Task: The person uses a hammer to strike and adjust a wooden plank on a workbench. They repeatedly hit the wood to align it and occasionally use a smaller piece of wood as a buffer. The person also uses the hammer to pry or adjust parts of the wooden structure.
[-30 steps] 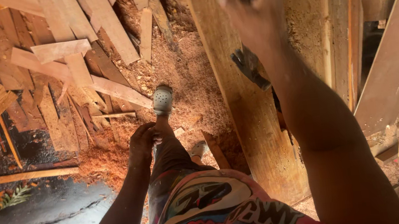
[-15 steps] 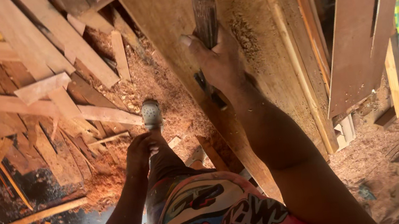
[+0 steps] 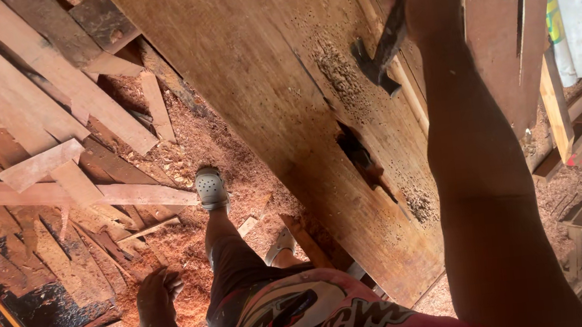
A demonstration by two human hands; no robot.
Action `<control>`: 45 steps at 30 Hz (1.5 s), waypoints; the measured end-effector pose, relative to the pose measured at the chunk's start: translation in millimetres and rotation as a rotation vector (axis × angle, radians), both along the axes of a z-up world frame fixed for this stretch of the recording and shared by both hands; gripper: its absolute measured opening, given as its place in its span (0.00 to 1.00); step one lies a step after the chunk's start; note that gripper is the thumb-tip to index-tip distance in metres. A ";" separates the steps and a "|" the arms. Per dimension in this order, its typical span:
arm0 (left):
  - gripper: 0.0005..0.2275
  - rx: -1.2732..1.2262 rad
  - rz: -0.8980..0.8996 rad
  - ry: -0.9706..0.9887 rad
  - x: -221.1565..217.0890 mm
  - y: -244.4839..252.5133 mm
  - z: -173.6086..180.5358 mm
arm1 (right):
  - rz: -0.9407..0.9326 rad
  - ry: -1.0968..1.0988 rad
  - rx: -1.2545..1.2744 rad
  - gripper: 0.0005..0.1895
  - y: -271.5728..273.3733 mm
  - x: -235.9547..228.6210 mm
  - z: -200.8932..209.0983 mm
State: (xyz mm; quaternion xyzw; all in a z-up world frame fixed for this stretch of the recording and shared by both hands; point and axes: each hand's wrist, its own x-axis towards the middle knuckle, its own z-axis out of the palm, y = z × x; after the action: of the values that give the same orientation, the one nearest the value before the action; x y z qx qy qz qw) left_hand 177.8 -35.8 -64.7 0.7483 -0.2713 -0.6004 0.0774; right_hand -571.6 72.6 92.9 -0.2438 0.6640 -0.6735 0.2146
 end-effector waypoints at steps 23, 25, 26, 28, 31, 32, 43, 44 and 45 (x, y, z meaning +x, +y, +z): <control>0.15 -0.060 -0.302 0.531 -200.9 -2.2 60.9 | -0.151 0.248 -0.240 0.08 58.1 67.2 -5.8; 0.15 0.010 -0.265 0.571 -243.3 -3.8 63.8 | -0.116 0.159 -0.394 0.12 77.3 81.3 9.0; 0.15 0.004 -0.309 0.627 -263.2 -3.4 64.0 | -0.067 0.067 -0.480 0.13 91.1 87.4 17.1; 0.16 0.002 -0.397 0.733 -305.9 2.2 62.6 | 0.103 0.006 -0.546 0.14 116.0 95.0 34.1; 0.18 0.039 -0.596 0.700 -358.4 21.4 74.5 | 0.283 -0.083 -0.597 0.16 135.2 114.9 61.4; 0.17 0.009 -0.612 0.753 -367.2 27.2 83.3 | 0.340 -0.120 -0.610 0.17 131.2 121.0 67.1; 0.13 0.003 -0.480 0.829 -339.3 63.9 69.3 | 0.596 -0.283 -0.578 0.19 100.2 174.1 72.3; 0.11 0.041 -0.430 0.879 -338.0 62.9 66.4 | 0.598 -0.279 -0.575 0.19 97.6 175.9 73.9; 0.10 0.079 -0.379 0.927 -337.3 60.8 65.2 | 0.608 -0.264 -0.574 0.19 94.5 177.2 75.9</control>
State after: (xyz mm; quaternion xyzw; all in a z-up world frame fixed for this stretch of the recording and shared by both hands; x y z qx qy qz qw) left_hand -159.5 25.0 0.5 0.3426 -0.3166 -0.8831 0.0510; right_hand -394.4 167.1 168.8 -0.3895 0.3150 -0.7624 0.4097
